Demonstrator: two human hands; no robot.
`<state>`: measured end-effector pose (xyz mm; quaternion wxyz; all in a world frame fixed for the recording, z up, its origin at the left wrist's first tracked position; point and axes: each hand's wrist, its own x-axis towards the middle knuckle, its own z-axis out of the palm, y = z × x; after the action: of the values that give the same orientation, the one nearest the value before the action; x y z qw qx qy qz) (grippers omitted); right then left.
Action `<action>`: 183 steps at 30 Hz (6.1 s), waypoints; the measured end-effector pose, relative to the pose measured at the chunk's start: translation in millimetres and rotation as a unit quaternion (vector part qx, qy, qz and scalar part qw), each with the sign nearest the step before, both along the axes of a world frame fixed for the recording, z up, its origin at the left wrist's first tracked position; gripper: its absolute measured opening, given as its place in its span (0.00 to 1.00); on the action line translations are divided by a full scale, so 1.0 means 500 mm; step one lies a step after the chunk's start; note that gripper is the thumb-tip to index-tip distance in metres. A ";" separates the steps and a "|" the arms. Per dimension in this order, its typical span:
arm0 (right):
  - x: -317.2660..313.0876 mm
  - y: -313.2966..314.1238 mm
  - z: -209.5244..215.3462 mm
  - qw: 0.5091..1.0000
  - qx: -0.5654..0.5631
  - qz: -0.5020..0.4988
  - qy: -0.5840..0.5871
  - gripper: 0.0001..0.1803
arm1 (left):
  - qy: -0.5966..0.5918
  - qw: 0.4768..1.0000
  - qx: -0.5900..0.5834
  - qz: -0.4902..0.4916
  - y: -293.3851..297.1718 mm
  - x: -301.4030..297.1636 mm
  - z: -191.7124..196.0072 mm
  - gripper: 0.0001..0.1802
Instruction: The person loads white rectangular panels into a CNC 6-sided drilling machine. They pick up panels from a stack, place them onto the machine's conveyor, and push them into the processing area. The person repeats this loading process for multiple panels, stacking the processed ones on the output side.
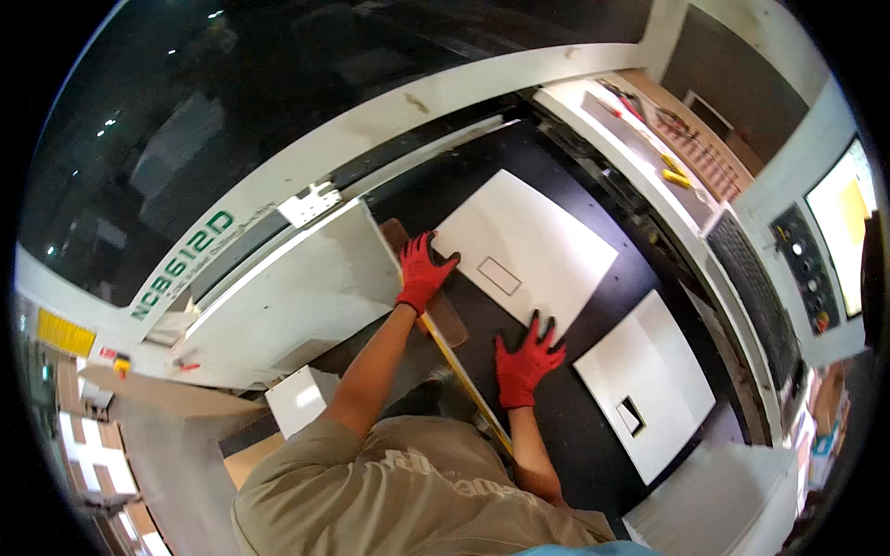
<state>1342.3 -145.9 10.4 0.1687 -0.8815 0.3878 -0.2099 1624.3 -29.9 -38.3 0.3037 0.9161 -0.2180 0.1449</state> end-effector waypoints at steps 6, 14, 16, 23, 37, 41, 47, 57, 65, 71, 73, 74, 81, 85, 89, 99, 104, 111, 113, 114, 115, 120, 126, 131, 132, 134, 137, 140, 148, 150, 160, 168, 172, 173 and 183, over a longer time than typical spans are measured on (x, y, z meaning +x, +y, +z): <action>-0.048 -0.015 -0.024 0.985 -0.063 0.005 -0.158 0.44 | 0.207 0.840 -0.496 -0.075 0.075 0.083 -0.043 0.23; -0.052 -0.007 -0.039 0.972 -0.134 0.085 -0.174 0.40 | 0.325 0.521 -0.744 -0.261 0.124 0.076 -0.084 0.24; -0.045 -0.010 -0.044 0.978 -0.142 0.063 -0.139 0.36 | 0.352 0.633 -0.687 -0.062 0.131 0.036 -0.085 0.27; -0.028 -0.024 -0.081 0.978 -0.205 0.036 -0.013 0.34 | 0.324 0.786 -0.520 0.081 0.322 -0.150 -0.179 0.47; -0.015 -0.027 -0.118 0.988 -0.144 0.039 0.037 0.33 | 0.662 0.522 -0.145 0.518 1.115 -0.964 -0.545 0.41; -0.014 -0.018 -0.109 0.978 -0.182 0.052 0.083 0.29 | 0.685 0.519 -0.151 0.488 1.100 -0.969 -0.569 0.46; -0.004 0.045 -0.088 0.992 -0.106 0.042 0.053 0.26 | 0.609 0.669 -0.037 0.425 1.037 -0.737 -0.664 0.72; -0.004 0.000 -0.101 0.960 0.261 -0.004 -0.099 0.34 | 0.519 0.634 0.132 0.558 1.148 -0.420 -0.866 0.65; -0.014 -0.041 -0.123 0.960 0.243 0.033 -0.132 0.31 | 0.506 0.661 0.195 0.519 1.083 -0.518 -0.933 0.48; -0.011 -0.027 -0.123 0.984 0.122 0.047 -0.124 0.31 | 0.530 0.700 0.130 0.461 1.012 -0.599 -0.718 0.55; -0.014 -0.020 -0.116 0.996 0.004 0.070 -0.063 0.31 | 0.510 0.719 0.041 0.470 1.010 -0.615 -0.638 0.56; -0.015 -0.018 -0.115 0.995 -0.079 0.061 -0.014 0.32 | 0.487 0.731 0.026 0.477 1.009 -0.620 -0.602 0.55; -0.019 -0.022 -0.122 0.986 -0.156 0.051 0.017 0.32 | 0.335 0.711 -0.391 0.479 1.203 -0.638 -0.416 0.44; -0.016 -0.020 -0.109 0.982 -0.181 0.007 0.061 0.33 | 0.294 0.647 -0.623 0.326 1.214 -0.620 -0.298 0.34; -0.008 -0.009 -0.060 0.979 -0.178 0.087 0.051 0.37 | 0.309 0.650 -0.665 0.201 1.071 -0.570 -0.131 0.36; 0.076 -0.121 0.239 0.988 -0.085 0.104 -0.077 0.23 | 0.452 0.606 -0.655 0.008 0.554 -0.322 0.115 0.19; 0.105 -0.118 0.281 0.994 -0.039 0.092 -0.032 0.25 | 0.439 0.592 -0.674 -0.046 0.203 -0.210 0.065 0.17; 0.157 -0.099 0.162 0.988 -0.027 0.140 0.057 0.37 | 0.356 0.758 -0.542 -0.071 -0.068 -0.124 0.001 0.53; 0.171 -0.099 0.102 0.984 0.000 0.149 0.098 0.40 | 0.137 0.974 -0.141 0.114 -0.113 -0.114 0.014 0.62; 0.175 -0.103 0.076 0.982 0.049 0.143 0.111 0.45 | 0.188 0.971 -0.087 0.120 -0.129 -0.100 0.025 0.65; 0.184 -0.112 0.051 0.987 0.019 0.145 0.071 0.46 | 0.197 0.974 -0.033 0.106 -0.145 -0.086 0.034 0.65; 0.286 -0.206 -0.029 0.987 -0.012 0.150 -0.055 0.43 | 0.117 0.988 0.074 0.076 -0.224 0.007 0.036 0.65; 0.481 -0.292 -0.049 0.985 0.007 0.138 -0.106 0.41 | 0.083 0.993 0.047 0.072 -0.326 0.201 0.036 0.62; 0.632 -0.340 -0.061 0.983 0.024 0.135 -0.124 0.41 | 0.063 0.996 0.040 0.045 -0.387 0.360 0.032 0.59; 0.660 -0.352 -0.063 0.983 0.011 0.126 -0.134 0.43 | 0.050 0.997 0.050 0.041 -0.400 0.390 0.026 0.58; 0.708 -0.362 -0.059 0.990 0.018 0.057 -0.124 0.47 | 0.045 0.997 0.065 0.013 -0.420 0.447 0.020 0.56; 0.774 -0.360 -0.051 0.994 0.042 -0.071 -0.067 0.54 | 0.058 0.997 0.054 -0.011 -0.436 0.527 0.013 0.57; 0.829 -0.348 -0.049 0.996 0.030 -0.076 -0.024 0.60 | 0.044 0.997 0.048 -0.036 -0.443 0.584 0.001 0.59; 0.871 -0.355 -0.059 0.996 0.036 -0.052 -0.063 0.61 | -0.002 0.997 0.077 -0.026 -0.449 0.618 -0.014 0.62; 0.870 -0.355 -0.055 0.997 0.033 -0.052 -0.052 0.61 | 0.015 0.998 0.051 -0.036 -0.443 0.616 -0.008 0.62; 0.887 -0.355 -0.058 0.992 0.047 -0.079 -0.089 0.60 | 0.013 0.996 0.075 -0.036 -0.441 0.633 -0.019 0.66; 0.896 -0.355 -0.054 0.991 0.046 -0.079 -0.094 0.55 | 0.019 0.994 0.092 -0.057 -0.436 0.586 -0.003 0.65; 0.901 -0.354 -0.051 0.991 0.029 -0.092 -0.091 0.53 | 0.015 0.992 0.054 -0.117 -0.418 0.550 0.009 0.65; 0.901 -0.353 -0.051 0.991 0.016 -0.093 -0.091 0.54 | 0.011 0.991 0.052 -0.122 -0.416 0.548 0.012 0.65; 0.911 -0.351 -0.059 0.993 -0.012 -0.086 -0.077 0.54 | 0.068 0.990 0.044 -0.119 -0.415 0.558 0.026 0.68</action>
<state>1797.9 -321.2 -19.1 0.1688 -0.8278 0.4457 -0.2960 1903.3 -237.4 -25.5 0.2924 0.9036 -0.3110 0.0356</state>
